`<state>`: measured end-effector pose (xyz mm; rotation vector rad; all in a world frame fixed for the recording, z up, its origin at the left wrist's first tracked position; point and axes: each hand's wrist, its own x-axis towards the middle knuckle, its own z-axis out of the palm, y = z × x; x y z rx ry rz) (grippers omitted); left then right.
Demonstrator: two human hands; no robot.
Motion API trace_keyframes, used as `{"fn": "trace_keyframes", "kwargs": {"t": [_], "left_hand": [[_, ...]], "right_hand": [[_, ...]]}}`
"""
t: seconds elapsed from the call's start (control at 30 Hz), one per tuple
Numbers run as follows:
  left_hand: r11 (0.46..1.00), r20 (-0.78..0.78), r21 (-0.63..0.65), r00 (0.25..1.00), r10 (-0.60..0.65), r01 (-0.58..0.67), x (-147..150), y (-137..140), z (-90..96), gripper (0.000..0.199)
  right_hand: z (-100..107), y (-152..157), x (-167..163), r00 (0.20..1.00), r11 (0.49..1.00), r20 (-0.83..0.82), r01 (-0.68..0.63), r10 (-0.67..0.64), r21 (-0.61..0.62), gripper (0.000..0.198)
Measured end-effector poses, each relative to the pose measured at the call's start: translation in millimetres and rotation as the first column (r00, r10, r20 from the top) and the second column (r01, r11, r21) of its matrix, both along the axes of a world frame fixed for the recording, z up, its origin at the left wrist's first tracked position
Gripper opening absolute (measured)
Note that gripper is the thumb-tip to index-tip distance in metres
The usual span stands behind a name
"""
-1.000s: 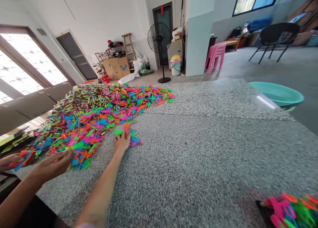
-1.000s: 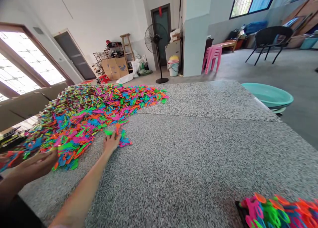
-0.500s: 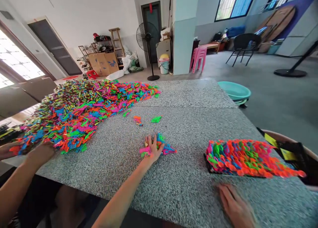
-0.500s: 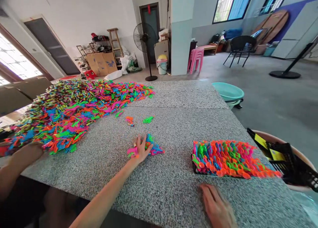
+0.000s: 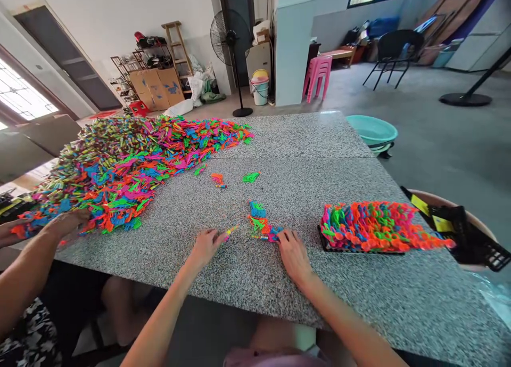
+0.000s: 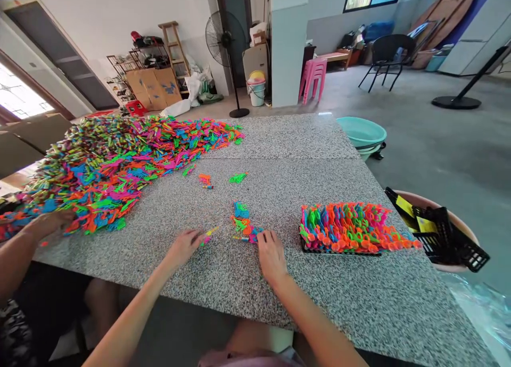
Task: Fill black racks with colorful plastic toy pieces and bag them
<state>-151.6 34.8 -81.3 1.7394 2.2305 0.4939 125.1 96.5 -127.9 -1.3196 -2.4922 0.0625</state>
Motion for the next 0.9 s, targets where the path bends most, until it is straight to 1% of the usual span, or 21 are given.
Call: {"fn": "trace_keyframes", "kwargs": {"t": [0.07,0.17,0.2,0.27,0.33,0.37,0.4,0.47,0.5,0.53,0.57,0.6,0.63,0.7,0.77,0.83,0.9], "left_hand": [[0.999,0.000,0.041,1.000,0.024,-0.024,15,-23,-12.4,0.039],[0.994,0.036,0.107,0.999,-0.018,0.014,56,-44,-28.8,0.036],[0.991,0.057,0.124,0.997,-0.054,0.046,71,-47,-32.8,0.036],[0.978,0.106,0.159,0.983,-0.152,0.134,97,-48,-38.1,0.039],[0.958,0.140,0.196,0.961,-0.240,0.211,109,-39,-40.0,0.044],[0.950,0.145,0.214,0.955,-0.260,0.226,110,-31,-39.7,0.046],[0.947,0.140,0.229,0.955,-0.262,0.227,107,-19,-38.7,0.047],[0.948,0.107,0.243,0.966,-0.236,0.205,94,11,-35.8,0.055],[0.950,0.082,0.238,0.970,-0.229,0.204,87,28,-34.4,0.065],[0.950,0.055,0.222,0.970,-0.237,0.219,80,45,-33.5,0.078],[0.948,0.028,0.199,0.966,-0.258,0.247,74,60,-33.2,0.092],[0.944,0.002,0.170,0.958,-0.287,0.282,69,74,-33.6,0.100],[0.939,-0.022,0.141,0.949,-0.313,0.313,65,86,-34.8,0.099],[0.942,-0.066,0.104,0.947,-0.315,0.320,56,103,-38.9,0.082],[0.961,-0.107,0.100,0.963,-0.247,0.257,45,114,-43.4,0.066],[0.979,-0.137,0.115,0.978,-0.154,0.170,30,122,-46.3,0.061],[0.987,-0.154,0.138,0.986,-0.063,0.084,14,129,-46.6,0.055]], "right_hand": [[1,-6,13,0.999,0.998,0.014,-0.049,0.048,0.042,0.021],[9,-19,33,0.989,0.988,0.084,-0.127,0.121,0.082,0.026],[12,-24,41,0.988,0.988,0.108,-0.122,0.112,0.096,0.027],[17,-34,57,0.991,0.990,0.133,-0.049,0.031,0.135,0.030],[21,-45,67,0.992,0.983,0.109,0.044,-0.063,0.176,0.033],[23,-49,67,0.994,0.980,0.079,0.064,-0.080,0.187,0.035],[23,-53,64,0.997,0.980,0.041,0.059,-0.068,0.188,0.036],[21,-59,49,1.000,0.987,-0.031,-0.001,0.006,0.162,0.035],[18,-60,40,0.997,0.988,-0.055,-0.039,0.048,0.147,0.032],[13,-60,31,0.994,0.987,-0.073,-0.075,0.086,0.144,0.031],[6,-58,24,0.989,0.982,-0.082,-0.107,0.121,0.155,0.033],[-1,-55,20,0.985,0.974,-0.080,-0.139,0.155,0.177,0.036],[-9,-50,18,0.980,0.963,-0.074,-0.167,0.186,0.210,0.038],[-22,-37,25,0.972,0.939,-0.064,-0.198,0.224,0.281,0.033],[-30,-24,36,0.974,0.928,-0.062,-0.190,0.220,0.320,0.027],[-32,-16,44,0.976,0.928,-0.087,-0.158,0.198,0.337,0.028],[-33,-14,46,0.974,0.927,-0.129,-0.131,0.186,0.350,0.032]]}}
